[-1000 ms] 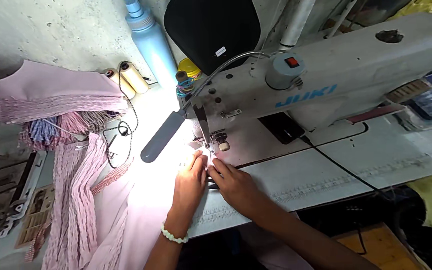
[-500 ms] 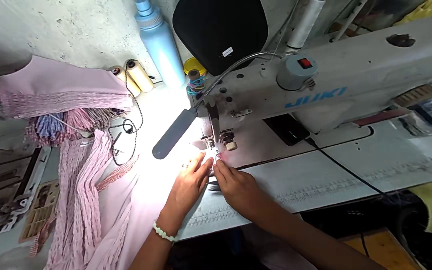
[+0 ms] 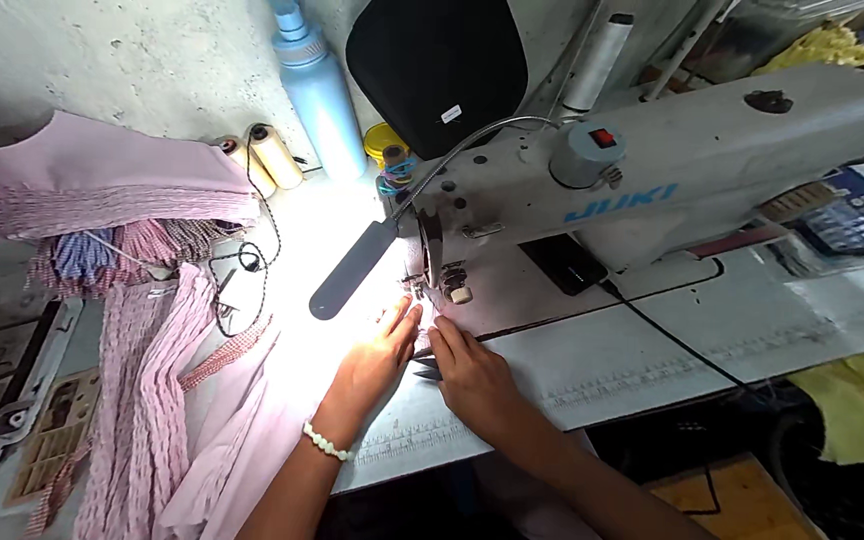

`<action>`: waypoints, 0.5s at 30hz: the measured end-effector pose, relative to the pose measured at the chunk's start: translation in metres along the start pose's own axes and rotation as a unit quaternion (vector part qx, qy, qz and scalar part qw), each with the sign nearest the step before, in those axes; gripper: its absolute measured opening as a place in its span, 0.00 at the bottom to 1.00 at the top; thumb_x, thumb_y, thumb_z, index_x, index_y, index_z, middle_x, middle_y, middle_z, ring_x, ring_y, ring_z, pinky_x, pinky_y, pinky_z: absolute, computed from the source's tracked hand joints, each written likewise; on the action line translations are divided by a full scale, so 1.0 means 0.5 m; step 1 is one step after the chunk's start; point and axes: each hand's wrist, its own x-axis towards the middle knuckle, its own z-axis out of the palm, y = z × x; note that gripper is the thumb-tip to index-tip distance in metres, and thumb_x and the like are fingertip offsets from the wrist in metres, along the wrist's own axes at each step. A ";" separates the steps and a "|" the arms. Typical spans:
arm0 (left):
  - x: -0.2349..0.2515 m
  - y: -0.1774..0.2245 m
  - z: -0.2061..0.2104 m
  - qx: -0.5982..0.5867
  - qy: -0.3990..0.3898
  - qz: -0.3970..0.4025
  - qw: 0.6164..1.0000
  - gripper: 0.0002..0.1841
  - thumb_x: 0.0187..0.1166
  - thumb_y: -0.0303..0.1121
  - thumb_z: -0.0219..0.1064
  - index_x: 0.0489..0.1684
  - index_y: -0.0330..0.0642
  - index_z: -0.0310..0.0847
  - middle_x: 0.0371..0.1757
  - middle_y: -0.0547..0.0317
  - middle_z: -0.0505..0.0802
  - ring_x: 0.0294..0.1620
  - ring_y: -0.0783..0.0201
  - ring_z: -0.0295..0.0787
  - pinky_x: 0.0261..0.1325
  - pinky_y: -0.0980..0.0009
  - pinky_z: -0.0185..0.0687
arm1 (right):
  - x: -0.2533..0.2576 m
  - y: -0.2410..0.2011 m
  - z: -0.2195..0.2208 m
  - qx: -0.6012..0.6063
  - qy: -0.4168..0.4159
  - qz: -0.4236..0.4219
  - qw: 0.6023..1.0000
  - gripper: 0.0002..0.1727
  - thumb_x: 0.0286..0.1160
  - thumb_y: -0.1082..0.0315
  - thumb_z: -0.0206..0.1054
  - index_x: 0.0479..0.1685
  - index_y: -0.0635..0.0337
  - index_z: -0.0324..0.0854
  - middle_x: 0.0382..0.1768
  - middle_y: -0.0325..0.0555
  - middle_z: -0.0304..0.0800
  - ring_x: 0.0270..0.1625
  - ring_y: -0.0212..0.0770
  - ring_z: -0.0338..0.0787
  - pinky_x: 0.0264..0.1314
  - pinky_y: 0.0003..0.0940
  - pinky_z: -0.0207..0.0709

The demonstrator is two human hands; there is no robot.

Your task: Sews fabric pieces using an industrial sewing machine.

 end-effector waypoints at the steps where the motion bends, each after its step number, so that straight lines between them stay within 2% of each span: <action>1: -0.001 0.003 0.000 0.003 0.002 -0.005 1.000 0.20 0.85 0.32 0.57 0.69 0.37 0.86 0.72 0.45 0.89 0.68 0.47 0.90 0.65 0.54 0.86 | 0.001 0.005 -0.003 0.014 -0.012 -0.005 1.000 0.22 0.51 0.75 0.78 0.53 0.69 0.90 0.66 0.57 0.91 0.47 0.52 0.97 0.29 0.38 0.86; 5: -0.003 0.009 0.003 0.021 0.008 0.009 1.000 0.18 0.86 0.32 0.56 0.63 0.34 0.88 0.73 0.47 0.89 0.70 0.50 0.89 0.67 0.57 0.85 | 0.003 0.020 -0.004 0.026 -0.022 -0.033 0.999 0.17 0.52 0.76 0.78 0.45 0.66 0.90 0.63 0.55 0.92 0.43 0.50 0.97 0.25 0.39 0.84; 7: -0.006 0.009 0.005 0.044 0.009 0.018 0.999 0.17 0.86 0.35 0.56 0.59 0.36 0.88 0.69 0.47 0.91 0.67 0.50 0.91 0.63 0.57 0.86 | 0.003 0.024 -0.004 0.027 -0.023 -0.039 0.999 0.16 0.51 0.76 0.78 0.44 0.66 0.90 0.62 0.56 0.92 0.42 0.50 0.97 0.25 0.39 0.84; 10: -0.005 0.014 0.001 0.058 0.002 0.015 0.998 0.19 0.84 0.35 0.58 0.69 0.46 0.87 0.65 0.43 0.92 0.62 0.45 0.93 0.56 0.53 0.89 | 0.003 0.030 -0.001 0.030 -0.014 -0.050 0.998 0.17 0.51 0.76 0.77 0.46 0.66 0.90 0.62 0.56 0.92 0.41 0.50 0.97 0.25 0.38 0.84; 13: -0.001 0.014 0.003 0.055 0.005 0.012 0.998 0.19 0.85 0.36 0.58 0.69 0.48 0.87 0.63 0.42 0.92 0.59 0.44 0.93 0.53 0.53 0.89 | 0.002 0.030 0.002 0.020 -0.002 -0.059 0.998 0.17 0.54 0.76 0.76 0.47 0.65 0.90 0.61 0.56 0.93 0.40 0.49 0.97 0.24 0.37 0.83; 15: 0.002 0.011 0.005 0.051 0.006 0.013 0.999 0.18 0.85 0.36 0.58 0.68 0.49 0.88 0.63 0.43 0.91 0.59 0.44 0.93 0.55 0.53 0.88 | 0.002 0.028 0.004 0.015 0.003 -0.059 0.998 0.16 0.55 0.76 0.75 0.47 0.65 0.91 0.60 0.56 0.93 0.40 0.49 0.97 0.24 0.37 0.83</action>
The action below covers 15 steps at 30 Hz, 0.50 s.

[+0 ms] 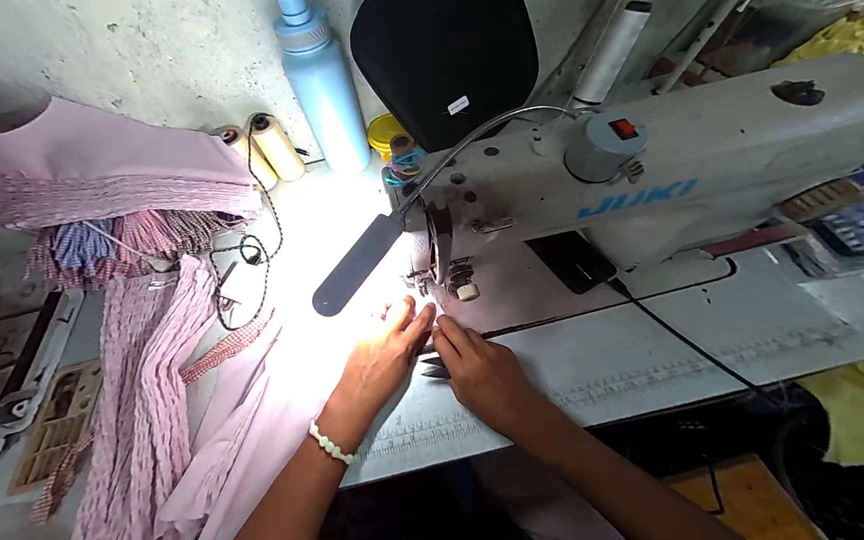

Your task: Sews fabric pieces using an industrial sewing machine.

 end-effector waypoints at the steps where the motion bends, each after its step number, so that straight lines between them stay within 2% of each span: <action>1: 0.001 -0.002 0.000 -0.005 0.000 0.001 1.000 0.18 0.85 0.36 0.58 0.68 0.49 0.88 0.64 0.43 0.91 0.60 0.44 0.92 0.56 0.52 0.88 | 0.001 0.000 0.001 0.000 0.004 0.001 1.000 0.16 0.55 0.76 0.75 0.46 0.65 0.91 0.59 0.56 0.93 0.40 0.49 0.97 0.24 0.37 0.84; 15: 0.007 -0.023 -0.007 -0.050 -0.048 0.002 0.998 0.18 0.87 0.37 0.59 0.71 0.53 0.86 0.69 0.39 0.88 0.63 0.41 0.91 0.57 0.49 0.87 | 0.002 -0.002 0.004 -0.012 0.012 0.005 1.000 0.13 0.54 0.76 0.75 0.43 0.64 0.91 0.57 0.54 0.94 0.37 0.48 0.96 0.22 0.35 0.82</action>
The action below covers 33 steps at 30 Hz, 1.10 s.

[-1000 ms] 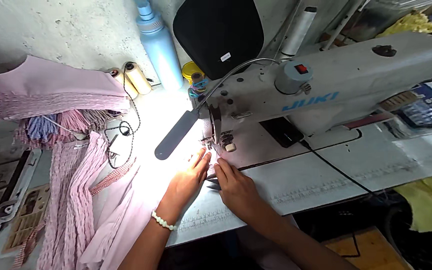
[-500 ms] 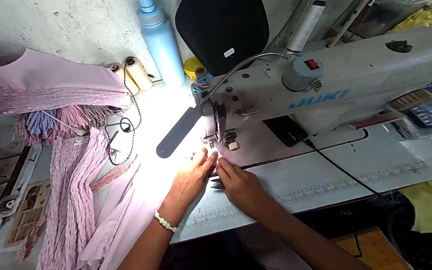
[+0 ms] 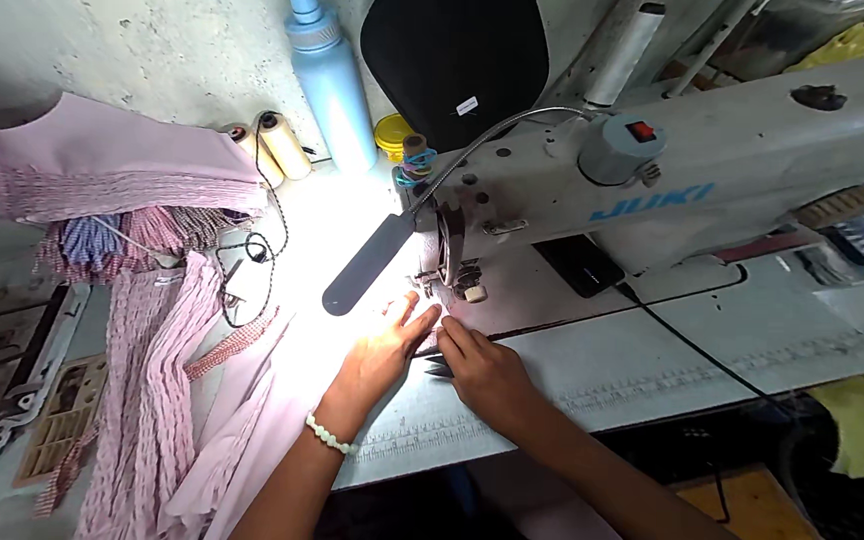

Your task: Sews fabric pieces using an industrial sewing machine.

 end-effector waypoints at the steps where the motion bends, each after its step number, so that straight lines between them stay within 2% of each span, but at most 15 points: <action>1: 0.001 -0.001 0.000 0.002 -0.002 -0.001 1.000 0.18 0.87 0.38 0.58 0.71 0.54 0.86 0.68 0.39 0.88 0.61 0.41 0.91 0.55 0.49 0.88 | 0.001 0.000 0.000 -0.001 -0.001 -0.001 1.000 0.13 0.55 0.76 0.75 0.43 0.64 0.91 0.58 0.54 0.94 0.37 0.48 0.96 0.22 0.35 0.82; 7: 0.010 -0.008 -0.005 -0.014 -0.013 -0.006 1.000 0.18 0.88 0.36 0.58 0.72 0.54 0.86 0.69 0.38 0.88 0.65 0.41 0.90 0.63 0.49 0.85 | 0.010 -0.002 0.005 -0.005 -0.005 0.001 1.000 0.14 0.55 0.75 0.76 0.43 0.64 0.90 0.58 0.54 0.94 0.33 0.47 0.95 0.21 0.35 0.81; 9: 0.010 -0.008 -0.006 -0.013 -0.017 -0.009 1.000 0.18 0.88 0.36 0.57 0.72 0.54 0.85 0.69 0.38 0.88 0.66 0.41 0.89 0.64 0.49 0.85 | 0.012 0.003 0.001 0.041 -0.013 0.010 0.999 0.14 0.54 0.76 0.76 0.44 0.64 0.90 0.59 0.54 0.94 0.36 0.49 0.97 0.23 0.38 0.84; 11: 0.008 -0.006 -0.009 -0.015 -0.028 -0.020 0.999 0.19 0.89 0.36 0.57 0.73 0.56 0.84 0.72 0.39 0.87 0.68 0.41 0.88 0.65 0.47 0.84 | 0.007 0.030 -0.012 0.114 -0.007 0.028 0.993 0.14 0.61 0.76 0.72 0.47 0.62 0.91 0.58 0.54 0.94 0.42 0.50 0.98 0.32 0.42 0.89; 13: 0.009 -0.007 -0.009 -0.012 -0.033 -0.023 0.999 0.19 0.89 0.37 0.57 0.74 0.59 0.83 0.72 0.41 0.86 0.68 0.42 0.88 0.65 0.48 0.84 | -0.009 0.086 -0.038 0.096 0.057 0.062 0.992 0.13 0.73 0.71 0.67 0.52 0.61 0.92 0.58 0.54 0.94 0.54 0.51 0.97 0.50 0.44 0.91; 14: 0.009 -0.008 -0.008 -0.011 -0.039 -0.025 0.999 0.19 0.90 0.38 0.57 0.75 0.60 0.83 0.73 0.41 0.86 0.69 0.43 0.87 0.66 0.48 0.84 | -0.022 0.127 -0.060 0.070 0.099 0.082 0.989 0.14 0.76 0.70 0.65 0.53 0.65 0.92 0.58 0.56 0.94 0.58 0.53 0.95 0.56 0.46 0.90; 16: 0.010 -0.009 -0.009 -0.017 -0.048 -0.030 0.998 0.19 0.90 0.38 0.56 0.74 0.61 0.83 0.74 0.42 0.85 0.70 0.44 0.87 0.67 0.48 0.83 | -0.060 0.225 -0.118 -0.002 0.152 0.141 0.978 0.17 0.82 0.70 0.59 0.59 0.71 0.87 0.63 0.62 0.91 0.62 0.61 0.92 0.63 0.53 0.85; 18: 0.012 -0.011 -0.014 -0.031 -0.062 -0.035 0.997 0.19 0.90 0.36 0.56 0.75 0.62 0.82 0.76 0.42 0.84 0.72 0.43 0.86 0.69 0.47 0.82 | -0.101 0.317 -0.170 -0.069 0.164 0.216 0.960 0.19 0.84 0.73 0.56 0.65 0.74 0.82 0.69 0.71 0.84 0.68 0.72 0.86 0.67 0.63 0.79; 19: 0.013 -0.014 -0.013 -0.031 -0.054 -0.028 0.998 0.19 0.89 0.34 0.56 0.74 0.62 0.83 0.75 0.42 0.84 0.70 0.43 0.86 0.68 0.47 0.82 | -0.117 0.353 -0.187 -0.095 0.157 0.251 0.950 0.20 0.84 0.74 0.54 0.69 0.74 0.80 0.73 0.72 0.81 0.72 0.75 0.82 0.70 0.67 0.75; 21: 0.015 -0.015 -0.013 -0.031 -0.049 -0.020 0.998 0.20 0.88 0.33 0.57 0.74 0.60 0.84 0.74 0.41 0.85 0.69 0.43 0.87 0.66 0.47 0.83 | -0.140 0.404 -0.198 -0.127 0.127 0.296 0.938 0.24 0.81 0.78 0.54 0.76 0.70 0.76 0.78 0.69 0.77 0.81 0.74 0.74 0.79 0.69 0.67; 22: 0.016 -0.015 -0.013 -0.031 -0.047 -0.017 0.998 0.20 0.88 0.32 0.57 0.74 0.60 0.84 0.73 0.41 0.86 0.69 0.43 0.87 0.66 0.47 0.83 | -0.146 0.414 -0.198 -0.135 0.116 0.302 0.936 0.25 0.79 0.80 0.55 0.76 0.68 0.77 0.78 0.67 0.78 0.82 0.74 0.74 0.78 0.69 0.67; 25: 0.014 -0.009 -0.019 -0.037 -0.069 -0.032 0.996 0.20 0.89 0.33 0.56 0.75 0.59 0.83 0.75 0.39 0.84 0.73 0.41 0.85 0.70 0.46 0.80 | -0.150 0.407 -0.192 -0.129 0.090 0.314 0.936 0.23 0.75 0.82 0.57 0.70 0.71 0.82 0.72 0.70 0.83 0.73 0.76 0.82 0.68 0.73 0.73; 28: 0.015 -0.010 -0.017 -0.034 -0.082 -0.037 0.995 0.20 0.90 0.35 0.55 0.76 0.62 0.81 0.77 0.40 0.83 0.74 0.42 0.84 0.70 0.46 0.80 | -0.150 0.406 -0.187 -0.132 0.091 0.319 0.934 0.22 0.74 0.83 0.57 0.67 0.71 0.83 0.70 0.70 0.85 0.71 0.75 0.84 0.66 0.72 0.75; 33: 0.002 -0.012 -0.005 -0.018 -0.058 -0.017 0.998 0.19 0.90 0.37 0.56 0.75 0.62 0.82 0.76 0.45 0.85 0.71 0.44 0.86 0.66 0.48 0.84 | -0.150 0.410 -0.185 -0.136 0.096 0.318 0.934 0.22 0.73 0.83 0.57 0.64 0.70 0.85 0.69 0.68 0.87 0.69 0.74 0.86 0.64 0.72 0.76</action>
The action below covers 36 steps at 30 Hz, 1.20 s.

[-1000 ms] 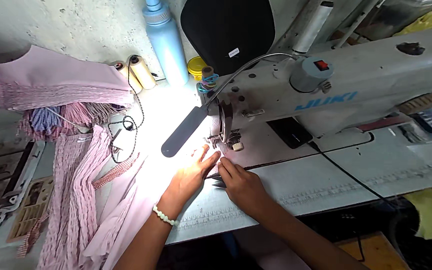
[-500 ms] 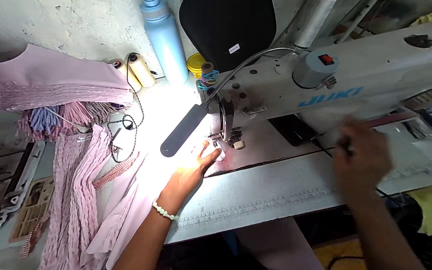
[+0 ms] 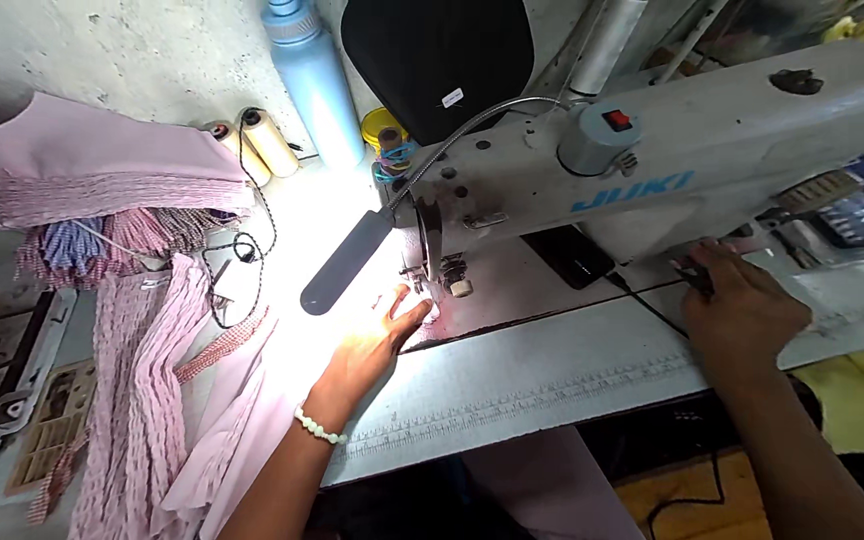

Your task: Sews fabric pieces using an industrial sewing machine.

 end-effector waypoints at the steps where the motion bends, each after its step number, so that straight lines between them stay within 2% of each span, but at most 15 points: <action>1: -0.002 0.000 0.002 0.003 0.002 0.003 1.000 0.19 0.90 0.36 0.56 0.75 0.62 0.82 0.76 0.45 0.84 0.70 0.44 0.87 0.64 0.48 0.84 | 0.000 0.000 0.001 0.000 -0.001 0.001 1.000 0.22 0.73 0.84 0.57 0.64 0.70 0.85 0.68 0.68 0.87 0.68 0.74 0.86 0.63 0.73 0.75; 4: -0.005 0.000 0.004 0.012 0.014 0.012 1.000 0.19 0.90 0.37 0.56 0.74 0.64 0.82 0.75 0.46 0.85 0.65 0.45 0.89 0.57 0.50 0.87 | 0.000 0.002 0.005 -0.002 0.006 0.002 1.000 0.21 0.74 0.83 0.57 0.64 0.70 0.86 0.68 0.68 0.87 0.69 0.74 0.86 0.63 0.72 0.76; 5: -0.005 0.001 0.003 0.010 0.015 0.012 1.000 0.19 0.90 0.37 0.56 0.74 0.64 0.82 0.74 0.46 0.85 0.64 0.46 0.89 0.55 0.51 0.87 | -0.001 0.002 0.005 -0.002 0.009 0.002 1.000 0.21 0.74 0.83 0.57 0.66 0.70 0.85 0.69 0.67 0.86 0.71 0.74 0.85 0.66 0.72 0.75; 7: -0.003 0.001 -0.001 0.003 0.015 0.014 1.000 0.18 0.90 0.38 0.56 0.73 0.64 0.83 0.74 0.46 0.85 0.67 0.46 0.88 0.61 0.51 0.87 | -0.003 -0.002 0.000 0.004 0.019 -0.004 1.000 0.26 0.73 0.83 0.56 0.73 0.68 0.79 0.76 0.66 0.80 0.80 0.72 0.76 0.77 0.68 0.70; 9: 0.000 -0.002 -0.003 -0.010 0.009 0.010 1.000 0.19 0.89 0.36 0.57 0.73 0.63 0.84 0.74 0.46 0.85 0.67 0.47 0.88 0.63 0.51 0.85 | -0.001 -0.004 0.001 0.014 0.034 -0.016 0.999 0.30 0.70 0.85 0.56 0.77 0.68 0.75 0.79 0.66 0.77 0.85 0.71 0.70 0.82 0.65 0.66; 12: 0.007 -0.009 -0.012 -0.044 -0.011 -0.001 0.999 0.20 0.89 0.33 0.56 0.74 0.61 0.84 0.75 0.44 0.85 0.74 0.45 0.84 0.71 0.48 0.80 | 0.001 -0.005 0.001 0.015 0.043 -0.025 0.999 0.31 0.68 0.85 0.57 0.77 0.68 0.74 0.80 0.66 0.76 0.86 0.72 0.69 0.82 0.65 0.65; 14: 0.013 -0.004 -0.028 -0.072 -0.032 -0.016 0.997 0.20 0.89 0.30 0.55 0.74 0.57 0.84 0.75 0.47 0.86 0.76 0.48 0.82 0.76 0.50 0.76 | 0.001 -0.003 0.003 0.019 0.044 -0.029 0.998 0.31 0.69 0.84 0.56 0.78 0.68 0.74 0.80 0.66 0.76 0.86 0.72 0.68 0.83 0.64 0.64; 16: 0.019 0.017 -0.055 -0.093 -0.031 -0.026 0.995 0.19 0.87 0.28 0.56 0.70 0.49 0.88 0.68 0.51 0.92 0.71 0.53 0.88 0.76 0.55 0.76 | 0.002 -0.002 0.003 0.026 0.041 -0.032 0.998 0.31 0.69 0.84 0.57 0.78 0.68 0.74 0.80 0.66 0.76 0.86 0.72 0.68 0.84 0.65 0.64; 18: 0.013 0.015 -0.049 -0.095 0.010 -0.008 0.995 0.18 0.85 0.26 0.59 0.67 0.44 0.89 0.66 0.49 0.93 0.70 0.51 0.89 0.76 0.55 0.77 | 0.001 -0.002 0.003 0.024 0.039 -0.034 0.998 0.31 0.69 0.84 0.57 0.78 0.69 0.73 0.80 0.67 0.75 0.86 0.72 0.67 0.84 0.65 0.63; 21: 0.000 -0.020 -0.009 -0.060 0.069 0.017 0.996 0.17 0.84 0.28 0.60 0.65 0.43 0.89 0.70 0.47 0.90 0.71 0.50 0.88 0.74 0.56 0.81 | 0.001 0.001 0.007 0.024 0.042 -0.034 0.998 0.32 0.69 0.84 0.58 0.79 0.68 0.72 0.81 0.66 0.75 0.87 0.71 0.67 0.84 0.63 0.64; 25: 0.006 -0.018 -0.012 -0.065 0.050 -0.011 0.997 0.17 0.84 0.26 0.60 0.67 0.42 0.88 0.72 0.46 0.89 0.71 0.48 0.88 0.74 0.53 0.81 | 0.001 -0.001 0.006 0.024 0.039 -0.027 0.999 0.32 0.69 0.84 0.59 0.79 0.68 0.72 0.81 0.65 0.74 0.87 0.71 0.67 0.84 0.64 0.64; 30: 0.012 -0.020 -0.014 -0.050 0.040 -0.020 0.998 0.18 0.84 0.25 0.60 0.68 0.44 0.88 0.71 0.46 0.89 0.66 0.49 0.91 0.68 0.53 0.84 | 0.002 -0.003 0.004 0.025 0.039 -0.026 0.999 0.31 0.69 0.84 0.58 0.78 0.69 0.72 0.81 0.66 0.74 0.87 0.71 0.67 0.84 0.64 0.63; 36: 0.023 -0.020 -0.023 -0.032 0.029 -0.042 0.998 0.18 0.84 0.24 0.60 0.68 0.45 0.89 0.71 0.47 0.90 0.67 0.48 0.90 0.70 0.51 0.81 | 0.001 -0.002 0.004 0.021 0.035 -0.022 0.999 0.31 0.69 0.83 0.59 0.78 0.68 0.72 0.81 0.66 0.74 0.87 0.71 0.66 0.84 0.64 0.63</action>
